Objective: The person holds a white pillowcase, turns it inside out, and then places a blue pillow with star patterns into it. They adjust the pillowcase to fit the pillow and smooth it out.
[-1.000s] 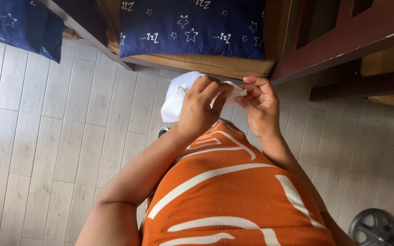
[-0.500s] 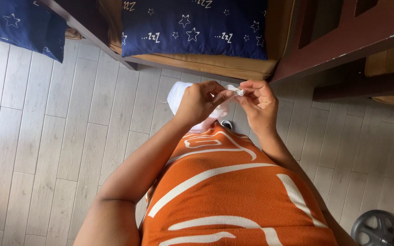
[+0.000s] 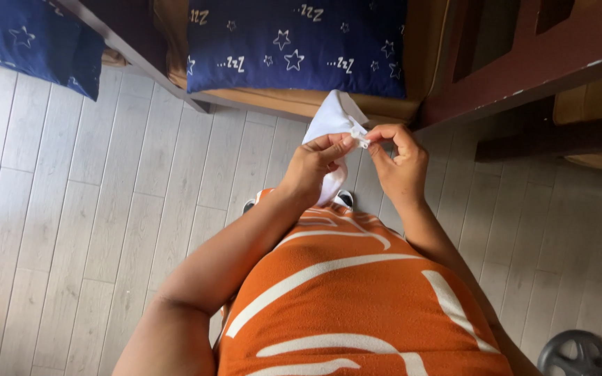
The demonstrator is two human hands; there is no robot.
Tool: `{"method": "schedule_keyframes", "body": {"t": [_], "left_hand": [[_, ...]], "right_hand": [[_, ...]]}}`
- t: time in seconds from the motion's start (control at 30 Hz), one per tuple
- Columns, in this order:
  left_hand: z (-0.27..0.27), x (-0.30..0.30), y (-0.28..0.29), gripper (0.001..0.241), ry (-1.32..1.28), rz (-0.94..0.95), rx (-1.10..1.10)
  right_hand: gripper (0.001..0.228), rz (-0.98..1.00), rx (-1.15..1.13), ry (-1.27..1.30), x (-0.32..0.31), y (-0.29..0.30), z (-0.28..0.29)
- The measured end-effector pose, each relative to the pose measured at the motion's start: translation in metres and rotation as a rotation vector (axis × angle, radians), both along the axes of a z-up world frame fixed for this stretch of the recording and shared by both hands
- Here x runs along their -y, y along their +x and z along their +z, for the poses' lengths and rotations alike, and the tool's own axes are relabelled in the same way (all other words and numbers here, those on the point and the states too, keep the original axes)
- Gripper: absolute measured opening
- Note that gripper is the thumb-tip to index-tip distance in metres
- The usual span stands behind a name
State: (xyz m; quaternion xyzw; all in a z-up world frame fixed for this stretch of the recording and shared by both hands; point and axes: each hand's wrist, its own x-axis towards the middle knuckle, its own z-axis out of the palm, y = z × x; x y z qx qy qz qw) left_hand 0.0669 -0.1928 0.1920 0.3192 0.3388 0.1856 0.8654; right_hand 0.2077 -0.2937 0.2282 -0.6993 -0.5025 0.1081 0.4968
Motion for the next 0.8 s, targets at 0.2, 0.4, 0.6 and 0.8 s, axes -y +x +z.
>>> {"method": "schedule_keyframes", "body": {"t": [0.2, 0.4, 0.6, 0.8], "left_hand": [[-0.017, -0.005, 0.000, 0.015, -0.065, 0.085, 0.078], [-0.010, -0.014, -0.009, 0.019, 0.002, 0.071, 0.043], [-0.003, -0.011, -0.011, 0.019, 0.042, 0.067, 0.054], [-0.016, -0.001, -0.007, 0.021, 0.096, 0.099, -0.065]], "right_hand": [[0.013, 0.017, -0.174, 0.018, -0.001, 0.002, -0.008], [0.023, 0.063, -0.692, -0.267, -0.004, 0.010, -0.019], [0.015, 0.199, -1.145, -0.222, -0.018, 0.014, -0.032], [0.006, 0.124, -1.019, -0.185, -0.024, 0.009, -0.046]]}}
